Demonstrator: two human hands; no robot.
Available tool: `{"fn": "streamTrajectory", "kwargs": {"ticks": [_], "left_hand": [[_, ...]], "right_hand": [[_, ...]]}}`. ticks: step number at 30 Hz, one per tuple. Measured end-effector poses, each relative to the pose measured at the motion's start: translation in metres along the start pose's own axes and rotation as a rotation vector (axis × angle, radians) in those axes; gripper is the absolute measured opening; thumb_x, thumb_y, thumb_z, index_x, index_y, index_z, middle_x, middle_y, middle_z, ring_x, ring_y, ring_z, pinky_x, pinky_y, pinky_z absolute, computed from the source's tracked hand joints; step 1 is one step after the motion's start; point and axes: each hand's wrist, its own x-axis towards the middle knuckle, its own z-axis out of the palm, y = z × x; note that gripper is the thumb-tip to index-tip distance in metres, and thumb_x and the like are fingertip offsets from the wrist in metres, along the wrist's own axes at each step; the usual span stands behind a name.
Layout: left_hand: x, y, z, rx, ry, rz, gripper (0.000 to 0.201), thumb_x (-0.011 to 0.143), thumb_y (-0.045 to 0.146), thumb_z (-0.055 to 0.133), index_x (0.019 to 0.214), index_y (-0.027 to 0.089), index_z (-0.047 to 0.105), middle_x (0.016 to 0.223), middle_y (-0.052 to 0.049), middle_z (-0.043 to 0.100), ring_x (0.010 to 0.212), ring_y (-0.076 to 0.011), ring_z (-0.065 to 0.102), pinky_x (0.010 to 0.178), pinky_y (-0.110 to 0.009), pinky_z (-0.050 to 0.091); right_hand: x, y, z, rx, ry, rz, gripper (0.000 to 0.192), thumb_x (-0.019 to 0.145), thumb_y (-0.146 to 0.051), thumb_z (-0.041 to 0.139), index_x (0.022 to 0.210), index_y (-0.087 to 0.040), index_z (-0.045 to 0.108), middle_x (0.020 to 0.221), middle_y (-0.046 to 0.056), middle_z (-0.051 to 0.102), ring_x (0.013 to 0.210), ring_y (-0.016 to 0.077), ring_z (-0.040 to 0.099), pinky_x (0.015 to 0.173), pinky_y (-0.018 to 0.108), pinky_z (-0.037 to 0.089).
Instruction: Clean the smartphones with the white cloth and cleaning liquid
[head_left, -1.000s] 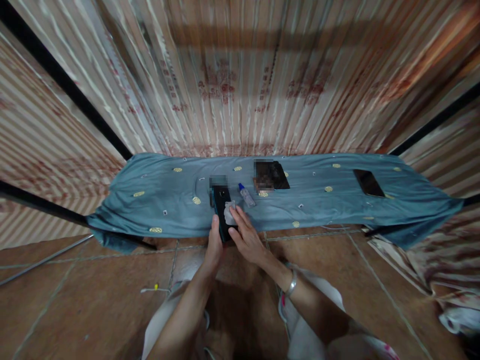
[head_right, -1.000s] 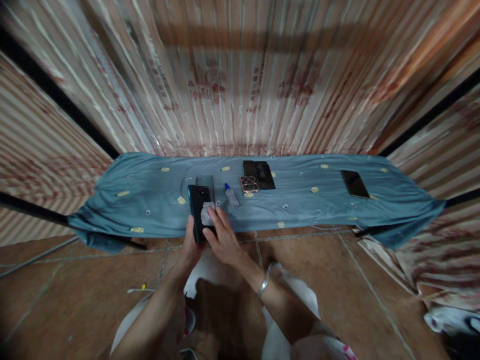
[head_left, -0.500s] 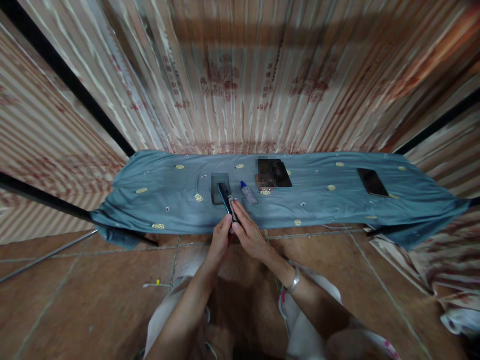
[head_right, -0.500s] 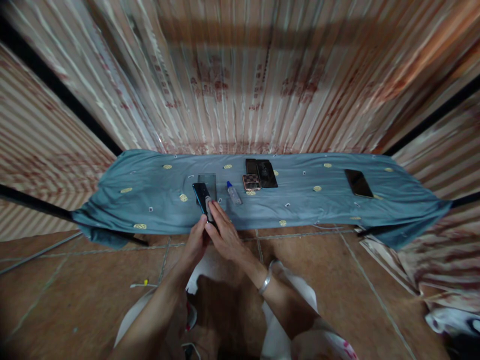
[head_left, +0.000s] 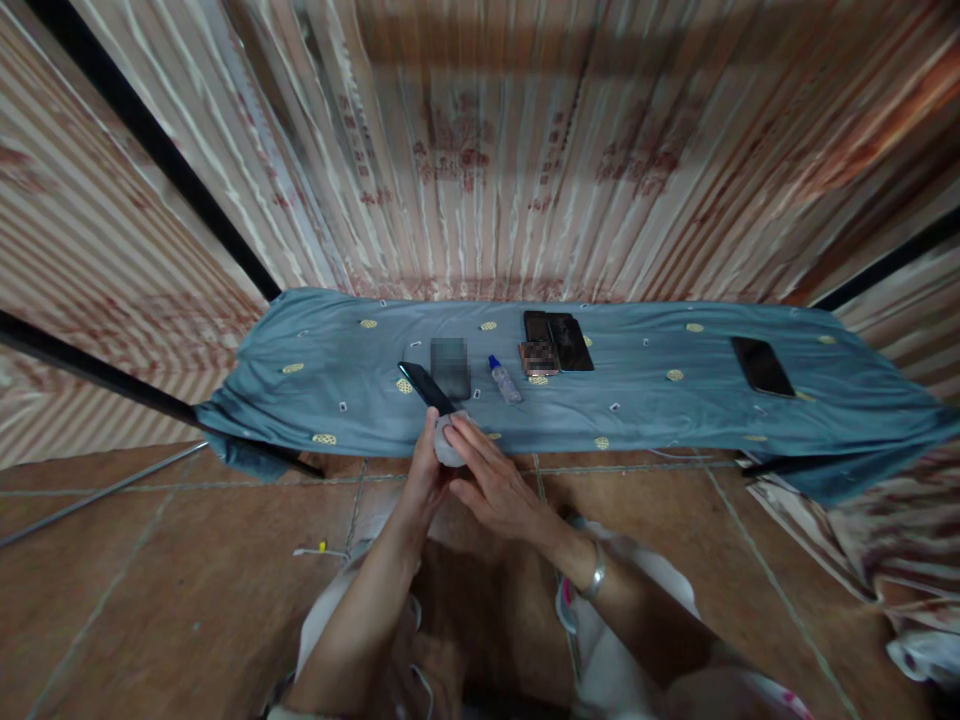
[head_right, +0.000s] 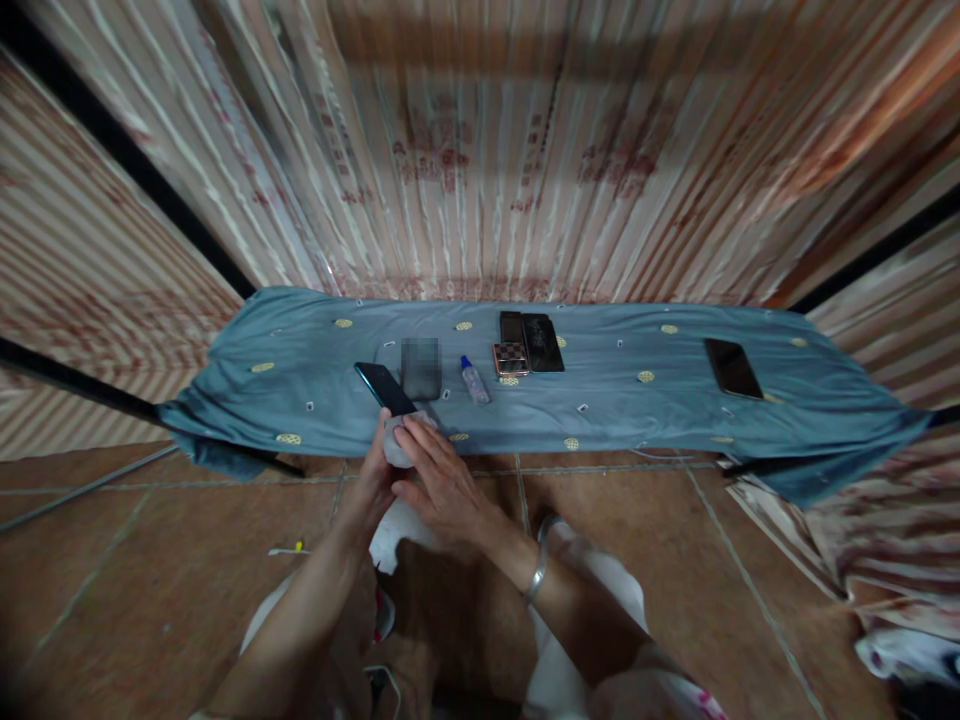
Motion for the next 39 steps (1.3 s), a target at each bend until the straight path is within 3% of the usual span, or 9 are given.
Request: {"fn": "streamTrajectory", "kwargs": {"ticks": [5,10,16,25,31,36,39], "left_hand": [[-0.005,0.012,0.005,-0.055,0.008,-0.094,0.064,0.097,0.055,0.031,0.085,0.006,0.071,0.083,-0.013,0.074,0.092,-0.0205,0.070,0.091,-0.028,0.051],[0.002,0.016,0.003,-0.140,0.092,0.024,0.052,0.095,0.054,0.041,0.090,0.013,0.071,0.081,-0.007,0.075,0.078,-0.0171,0.071,0.084,-0.029,0.055],[0.000,0.020,0.005,-0.096,0.073,-0.040,0.053,0.099,0.048,0.031,0.093,0.013,0.071,0.078,-0.007,0.075,0.081,-0.0157,0.072,0.085,-0.027,0.056],[-0.005,-0.001,0.003,-0.106,-0.053,-0.128,0.050,0.098,0.047,0.035,0.127,0.016,0.062,0.118,-0.008,0.071,0.119,-0.0224,0.061,0.104,-0.036,0.047],[-0.004,-0.009,0.001,-0.086,-0.033,-0.118,0.049,0.098,0.047,0.037,0.127,0.017,0.063,0.122,-0.007,0.070,0.125,-0.0220,0.057,0.109,-0.034,0.042],[-0.004,-0.014,-0.003,-0.112,-0.089,-0.105,0.055,0.094,0.053,0.042,0.130,0.016,0.061,0.130,-0.009,0.065,0.131,-0.0254,0.051,0.112,-0.038,0.037],[-0.008,-0.020,-0.002,-0.092,-0.083,-0.083,0.050,0.094,0.050,0.044,0.130,0.020,0.061,0.135,-0.007,0.062,0.132,-0.0226,0.050,0.110,-0.034,0.038]], "right_hand": [[-0.001,-0.001,0.006,-0.122,-0.005,-0.060,0.067,0.100,-0.044,0.036,0.155,-0.015,0.012,0.156,0.018,0.031,0.148,0.0255,0.023,0.118,0.049,0.032],[-0.001,0.005,0.010,-0.173,0.003,-0.065,0.068,0.100,-0.046,0.033,0.156,-0.013,0.010,0.155,0.019,0.034,0.148,0.0255,0.025,0.117,0.049,0.033],[-0.003,0.015,0.012,-0.222,0.017,0.012,0.066,0.101,-0.046,0.032,0.155,-0.015,0.013,0.154,0.017,0.036,0.148,0.0268,0.024,0.116,0.052,0.032],[0.001,0.030,0.003,-0.234,0.043,0.115,0.066,0.099,-0.050,0.033,0.155,-0.017,0.018,0.157,0.015,0.033,0.149,0.0284,0.019,0.116,0.055,0.029],[0.001,0.030,-0.004,-0.151,0.011,0.077,0.068,0.099,-0.052,0.030,0.155,-0.015,0.018,0.157,0.016,0.031,0.149,0.0270,0.021,0.118,0.052,0.028],[0.001,0.021,0.001,-0.133,0.002,-0.007,0.072,0.099,-0.051,0.034,0.156,-0.014,0.012,0.159,0.017,0.027,0.150,0.0270,0.019,0.119,0.052,0.027],[0.004,0.020,-0.001,-0.158,0.002,-0.014,0.074,0.098,-0.052,0.035,0.155,-0.012,0.013,0.159,0.018,0.025,0.150,0.0275,0.017,0.120,0.053,0.026]]}}
